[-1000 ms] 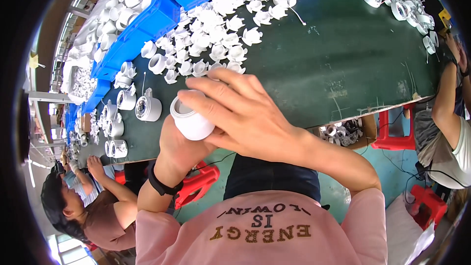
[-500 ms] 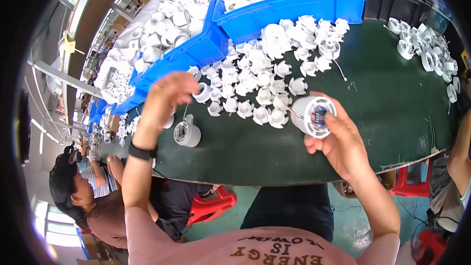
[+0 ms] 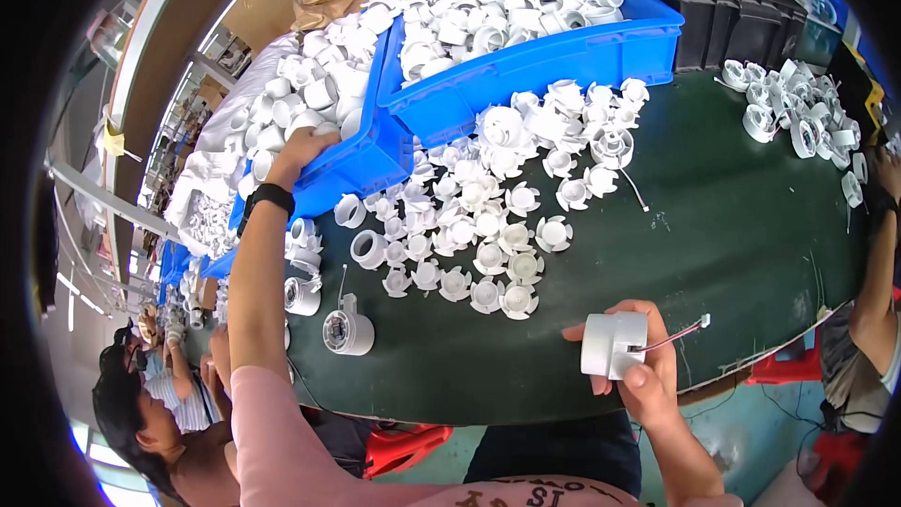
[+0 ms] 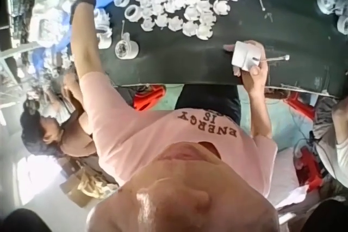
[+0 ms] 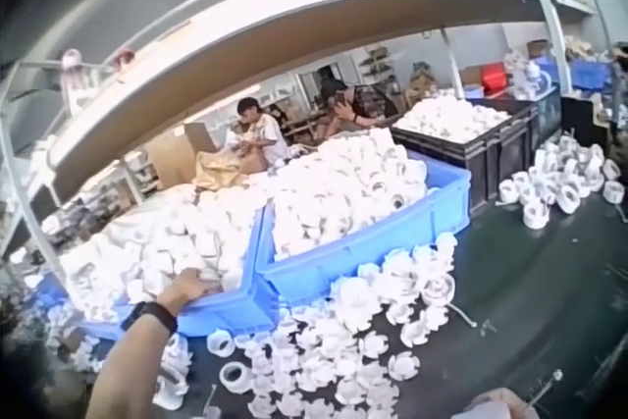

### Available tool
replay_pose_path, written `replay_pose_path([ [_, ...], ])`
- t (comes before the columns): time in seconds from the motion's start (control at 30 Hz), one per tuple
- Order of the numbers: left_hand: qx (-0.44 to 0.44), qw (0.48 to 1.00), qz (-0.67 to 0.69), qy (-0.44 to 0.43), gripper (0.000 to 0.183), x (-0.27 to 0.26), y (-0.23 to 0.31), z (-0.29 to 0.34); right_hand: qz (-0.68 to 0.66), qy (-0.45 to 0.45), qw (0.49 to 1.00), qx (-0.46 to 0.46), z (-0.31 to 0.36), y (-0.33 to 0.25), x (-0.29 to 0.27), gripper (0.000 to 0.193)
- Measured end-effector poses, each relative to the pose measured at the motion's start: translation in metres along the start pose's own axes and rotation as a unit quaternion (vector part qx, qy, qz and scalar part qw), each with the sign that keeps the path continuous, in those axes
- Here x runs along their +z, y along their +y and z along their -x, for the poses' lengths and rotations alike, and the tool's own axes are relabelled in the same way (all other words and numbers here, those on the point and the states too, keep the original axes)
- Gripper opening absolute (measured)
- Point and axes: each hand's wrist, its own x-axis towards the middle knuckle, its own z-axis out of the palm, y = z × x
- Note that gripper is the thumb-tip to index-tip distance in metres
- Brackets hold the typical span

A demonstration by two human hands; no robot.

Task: The person assembles small fans by hand, picking up a white plastic housing, inserting a motor unit with a circuit board, and snapping a white fan blade onto the assembly before setting it on the workbench.

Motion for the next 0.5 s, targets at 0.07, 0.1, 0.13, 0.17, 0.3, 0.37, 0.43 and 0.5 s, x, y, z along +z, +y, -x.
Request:
replay_pose_path([
  [0.07,0.012,0.996,0.049,0.068,0.073,0.006,0.027,0.021,0.000,0.027,1.000,-0.006,0.001,-0.003,-0.001,0.078],
  [0.1,0.019,0.984,0.100,0.144,0.074,0.006,0.040,0.040,0.001,0.044,0.999,-0.012,0.002,-0.004,0.001,0.078],
  [0.13,0.117,0.969,0.073,0.206,0.075,0.010,0.047,0.056,0.038,0.076,0.995,-0.059,0.000,0.002,0.005,0.081],
  [0.17,0.211,0.940,0.045,0.266,0.077,0.014,0.051,0.075,0.038,0.080,0.995,-0.053,-0.001,0.001,0.002,0.081],
  [0.3,0.265,0.927,0.265,-0.012,0.071,0.024,0.125,0.206,0.098,0.037,0.994,-0.014,0.001,-0.004,0.006,0.083],
  [0.37,0.435,0.896,0.087,-0.010,0.076,0.026,0.136,0.252,0.099,-0.005,0.995,-0.003,0.003,-0.012,0.020,0.080],
  [0.43,0.410,0.888,0.169,-0.119,0.078,0.039,0.145,0.292,0.088,-0.036,0.995,-0.006,0.006,-0.019,0.039,0.078],
  [0.5,0.243,0.865,0.356,-0.258,0.076,0.059,0.150,0.322,0.075,-0.069,0.995,-0.006,0.006,-0.022,0.046,0.076],
])
